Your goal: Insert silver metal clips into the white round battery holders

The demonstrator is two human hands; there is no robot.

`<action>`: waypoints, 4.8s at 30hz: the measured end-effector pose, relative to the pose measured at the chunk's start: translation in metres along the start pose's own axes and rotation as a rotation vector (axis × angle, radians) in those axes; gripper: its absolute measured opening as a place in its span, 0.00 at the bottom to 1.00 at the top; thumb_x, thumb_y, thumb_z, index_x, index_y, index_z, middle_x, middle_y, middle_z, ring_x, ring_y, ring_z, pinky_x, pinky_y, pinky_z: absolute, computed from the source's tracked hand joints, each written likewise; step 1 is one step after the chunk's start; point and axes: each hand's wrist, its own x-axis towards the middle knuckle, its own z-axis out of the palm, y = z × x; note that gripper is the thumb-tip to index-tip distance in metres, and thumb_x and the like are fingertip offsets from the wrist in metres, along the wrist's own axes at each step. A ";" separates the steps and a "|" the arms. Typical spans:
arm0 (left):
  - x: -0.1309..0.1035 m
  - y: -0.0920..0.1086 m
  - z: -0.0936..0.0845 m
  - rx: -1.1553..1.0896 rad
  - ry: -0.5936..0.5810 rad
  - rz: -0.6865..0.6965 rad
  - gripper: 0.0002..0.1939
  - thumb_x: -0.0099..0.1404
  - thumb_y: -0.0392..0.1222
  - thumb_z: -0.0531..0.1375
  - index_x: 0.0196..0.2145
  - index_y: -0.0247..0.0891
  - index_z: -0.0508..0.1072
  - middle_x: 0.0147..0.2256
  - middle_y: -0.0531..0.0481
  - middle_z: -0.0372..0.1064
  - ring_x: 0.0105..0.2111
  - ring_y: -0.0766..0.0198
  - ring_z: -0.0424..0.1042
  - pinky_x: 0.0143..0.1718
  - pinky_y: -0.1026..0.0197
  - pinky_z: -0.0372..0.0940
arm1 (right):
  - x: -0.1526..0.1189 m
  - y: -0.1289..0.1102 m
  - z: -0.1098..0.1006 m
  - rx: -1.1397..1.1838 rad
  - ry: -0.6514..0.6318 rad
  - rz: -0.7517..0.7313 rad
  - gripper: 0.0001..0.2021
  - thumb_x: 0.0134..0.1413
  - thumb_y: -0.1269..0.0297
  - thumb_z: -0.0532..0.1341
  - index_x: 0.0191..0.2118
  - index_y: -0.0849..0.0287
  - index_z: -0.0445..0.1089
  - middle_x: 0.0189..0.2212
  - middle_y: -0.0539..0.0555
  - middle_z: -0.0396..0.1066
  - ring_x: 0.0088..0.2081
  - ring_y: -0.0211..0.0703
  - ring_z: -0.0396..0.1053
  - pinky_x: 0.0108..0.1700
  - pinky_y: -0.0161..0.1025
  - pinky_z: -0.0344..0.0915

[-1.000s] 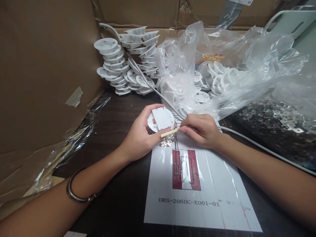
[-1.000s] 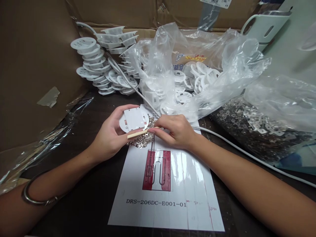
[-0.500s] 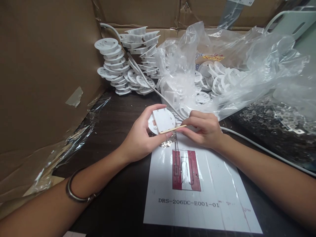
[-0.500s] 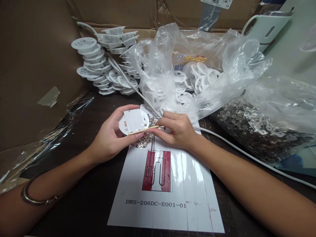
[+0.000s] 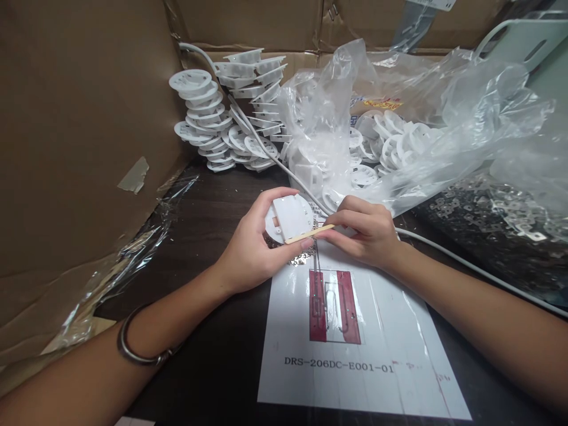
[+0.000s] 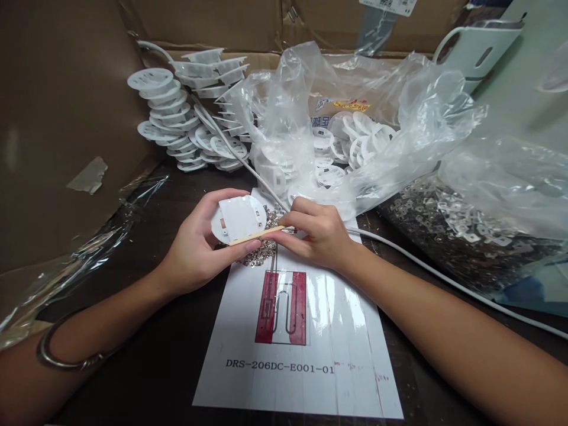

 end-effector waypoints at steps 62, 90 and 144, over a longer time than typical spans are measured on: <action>-0.001 -0.006 -0.009 0.515 0.007 0.389 0.32 0.54 0.48 0.69 0.54 0.43 0.64 0.48 0.45 0.67 0.48 0.53 0.70 0.41 0.58 0.71 | 0.002 -0.009 -0.002 0.200 -0.155 0.163 0.14 0.55 0.63 0.64 0.21 0.63 0.69 0.15 0.46 0.60 0.19 0.29 0.54 0.22 0.32 0.51; -0.006 0.004 0.000 0.002 -0.184 0.031 0.19 0.63 0.40 0.61 0.51 0.44 0.64 0.22 0.58 0.67 0.17 0.67 0.69 0.19 0.64 0.68 | 0.006 -0.031 0.004 0.896 -0.225 0.848 0.14 0.55 0.56 0.63 0.28 0.61 0.64 0.16 0.41 0.48 0.17 0.28 0.44 0.18 0.31 0.42; 0.148 0.093 -0.089 1.050 0.562 0.213 0.28 0.62 0.34 0.62 0.59 0.36 0.63 0.52 0.50 0.62 0.59 0.50 0.56 0.60 0.46 0.52 | 0.013 -0.033 0.003 0.863 -0.075 0.996 0.11 0.61 0.56 0.58 0.45 0.56 0.67 0.17 0.42 0.45 0.19 0.31 0.42 0.24 0.35 0.44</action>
